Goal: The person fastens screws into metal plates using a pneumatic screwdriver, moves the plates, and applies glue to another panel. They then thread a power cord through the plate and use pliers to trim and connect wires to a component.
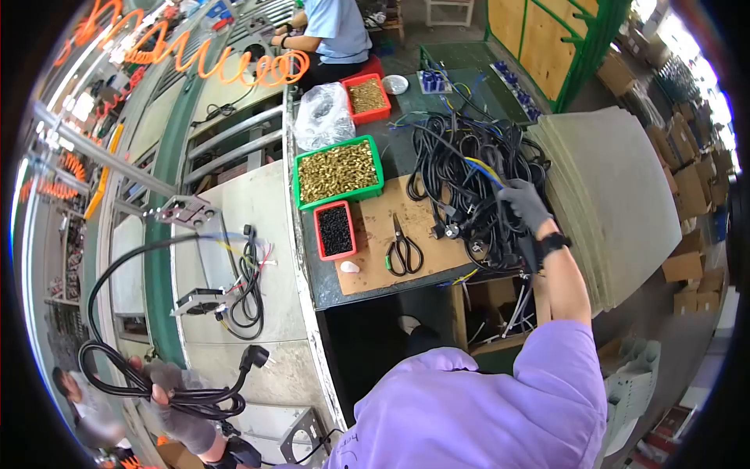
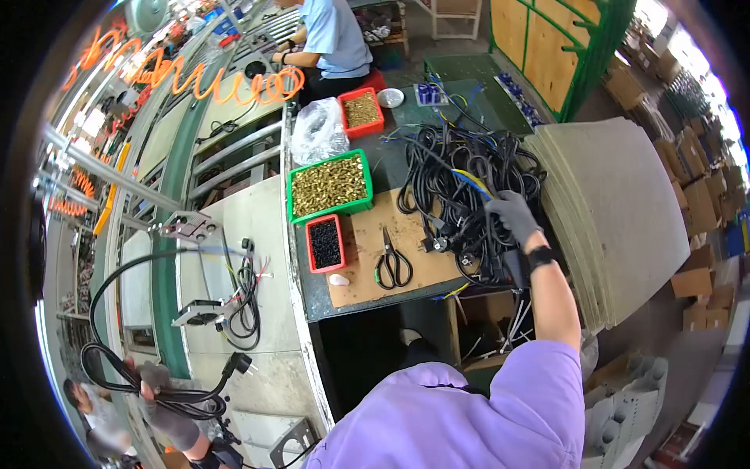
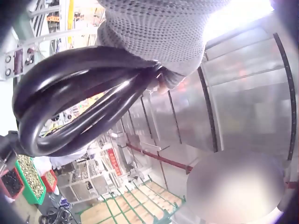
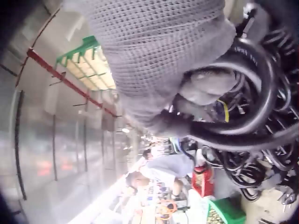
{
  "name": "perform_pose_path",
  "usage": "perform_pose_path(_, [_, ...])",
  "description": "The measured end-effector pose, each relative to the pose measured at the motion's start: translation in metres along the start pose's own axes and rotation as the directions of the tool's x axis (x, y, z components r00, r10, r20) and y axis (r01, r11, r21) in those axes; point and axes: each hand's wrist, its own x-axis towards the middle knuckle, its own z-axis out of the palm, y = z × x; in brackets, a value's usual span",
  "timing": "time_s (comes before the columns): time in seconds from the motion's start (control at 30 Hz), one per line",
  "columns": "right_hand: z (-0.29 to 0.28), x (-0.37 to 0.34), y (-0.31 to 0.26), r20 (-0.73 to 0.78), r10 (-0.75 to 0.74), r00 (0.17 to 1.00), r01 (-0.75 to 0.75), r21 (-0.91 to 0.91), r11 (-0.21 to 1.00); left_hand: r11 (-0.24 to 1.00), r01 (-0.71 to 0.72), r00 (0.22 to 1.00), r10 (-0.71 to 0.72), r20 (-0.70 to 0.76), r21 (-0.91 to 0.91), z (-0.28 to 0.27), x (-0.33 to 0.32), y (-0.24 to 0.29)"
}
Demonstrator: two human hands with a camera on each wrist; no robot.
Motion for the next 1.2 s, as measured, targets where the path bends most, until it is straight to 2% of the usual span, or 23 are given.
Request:
perform_pose_path(0.1, [-0.025, -0.023, -0.021, 0.007, -0.241, 0.97, 0.224, 0.349, 0.91, 0.998, 0.029, 0.991, -0.035, -0.125, -0.055, -0.048, -0.023, 0.018])
perform_pose_path(0.13, [-0.008, -0.052, -0.046, -0.051, -0.248, 0.967, 0.252, 0.294, 0.922, 0.999, -0.027, 0.986, 0.03, -0.165, 0.025, -0.081, -0.029, 0.025])
perform_pose_path(0.2, [-0.07, -0.031, -0.038, 0.048, -0.349, 0.936, 0.292, 0.446, 0.846, 0.986, -0.081, 0.95, 0.12, -0.287, 0.144, -0.101, -0.044, 0.043])
perform_pose_path(0.23, [-0.063, -0.049, -0.059, 0.063, -0.36, 0.931, 0.298, 0.44, 0.847, 0.984, -0.083, 0.953, 0.125, -0.274, 0.16, -0.114, -0.055, 0.055])
perform_pose_path(0.3, [-0.038, -0.105, -0.127, -0.16, -0.546, 0.823, 0.568, 0.255, 0.782, 0.964, -0.081, 0.963, 0.141, -0.228, 0.255, -0.167, -0.077, 0.077])
perform_pose_path(0.33, [-0.022, -0.118, -0.146, -0.134, -0.564, 0.814, 0.579, 0.256, 0.774, 0.943, -0.087, 0.954, 0.172, -0.244, 0.322, -0.168, -0.09, 0.088])
perform_pose_path(0.4, [0.012, -0.136, -0.177, -0.08, -0.706, 0.704, 0.691, 0.306, 0.655, 0.957, -0.086, 0.919, 0.184, -0.348, 0.279, -0.193, -0.119, 0.098])
perform_pose_path(0.47, [0.053, -0.142, -0.193, 0.013, -0.739, 0.674, 0.681, 0.379, 0.627, 0.952, -0.034, 0.869, 0.179, -0.462, 0.305, -0.191, -0.147, 0.115])
perform_pose_path(0.5, [0.078, -0.143, -0.201, 0.076, -0.75, 0.657, 0.655, 0.435, 0.618, 0.969, -0.06, 0.931, 0.141, -0.338, 0.24, -0.238, -0.168, 0.117])
perform_pose_path(0.57, [0.126, -0.145, -0.219, 0.288, -0.772, 0.566, 0.614, 0.477, 0.628, 0.961, 0.076, 0.842, 0.082, -0.532, 0.267, -0.226, -0.195, 0.125])
perform_pose_path(0.63, [0.183, -0.158, -0.233, 0.644, -0.651, 0.401, 0.505, 0.438, 0.744, 0.924, 0.17, 0.881, 0.013, -0.473, 0.342, -0.227, -0.215, 0.13])
perform_pose_path(0.67, [0.218, -0.162, -0.232, 0.664, -0.668, 0.336, 0.596, 0.399, 0.697, 0.872, 0.245, 0.862, 0.003, -0.506, 0.423, -0.231, -0.224, 0.128])
perform_pose_path(0.7, [0.247, -0.177, -0.23, 0.676, -0.637, 0.37, 0.585, 0.364, 0.725, 0.809, 0.327, 0.841, -0.012, -0.542, 0.489, -0.24, -0.235, 0.123])
perform_pose_path(0.77, [0.321, -0.199, -0.232, 0.729, -0.68, 0.079, 0.852, 0.304, 0.426, 0.741, 0.335, 0.862, 0.008, -0.506, 0.582, -0.273, -0.264, 0.1])
perform_pose_path(0.8, [0.347, -0.236, -0.238, 0.837, -0.539, 0.088, 0.888, 0.18, 0.423, 0.641, 0.351, 0.873, 0.039, -0.486, 0.682, -0.288, -0.279, 0.087])
perform_pose_path(0.83, [0.373, -0.281, -0.234, 0.838, -0.54, 0.079, 0.929, 0.135, 0.345, 0.528, 0.364, 0.887, 0.056, -0.459, 0.768, -0.303, -0.294, 0.074])
perform_pose_path(0.9, [0.427, -0.303, -0.217, 0.83, -0.511, -0.226, 0.968, 0.248, -0.024, 0.282, 0.521, 0.849, -0.069, -0.524, 0.806, -0.334, -0.323, 0.047])
perform_pose_path(0.97, [0.464, -0.338, -0.199, 0.715, -0.482, -0.506, 0.846, 0.301, -0.44, 0.208, 0.514, 0.858, -0.106, -0.503, 0.832, -0.353, -0.35, 0.021])
perform_pose_path(1.03, [0.491, -0.365, -0.177, 0.659, -0.45, -0.603, 0.778, 0.359, -0.516, 0.09, 0.616, 0.786, -0.14, -0.603, 0.783, -0.331, -0.348, 0.022])
perform_pose_path(1.07, [0.499, -0.379, -0.168, 0.595, -0.428, -0.681, 0.72, 0.435, -0.541, 0.461, 0.664, 0.738, -0.277, -0.615, 0.589, -0.329, -0.349, 0.019])
perform_pose_path(1.1, [0.504, -0.392, -0.159, 0.574, -0.403, -0.713, 0.69, 0.473, -0.547, 0.734, 0.625, 0.716, -0.401, -0.572, 0.267, -0.324, -0.35, 0.014])
perform_pose_path(1.17, [0.509, -0.413, -0.145, 0.493, -0.385, -0.781, 0.619, 0.523, -0.586, 0.792, 0.497, 0.619, -0.609, -0.496, -0.353, -0.291, -0.341, 0.025])
perform_pose_path(1.2, [0.51, -0.421, -0.142, 0.48, -0.38, -0.791, 0.608, 0.543, -0.58, 0.771, 0.474, 0.539, -0.636, -0.552, -0.426, -0.276, -0.336, 0.029])
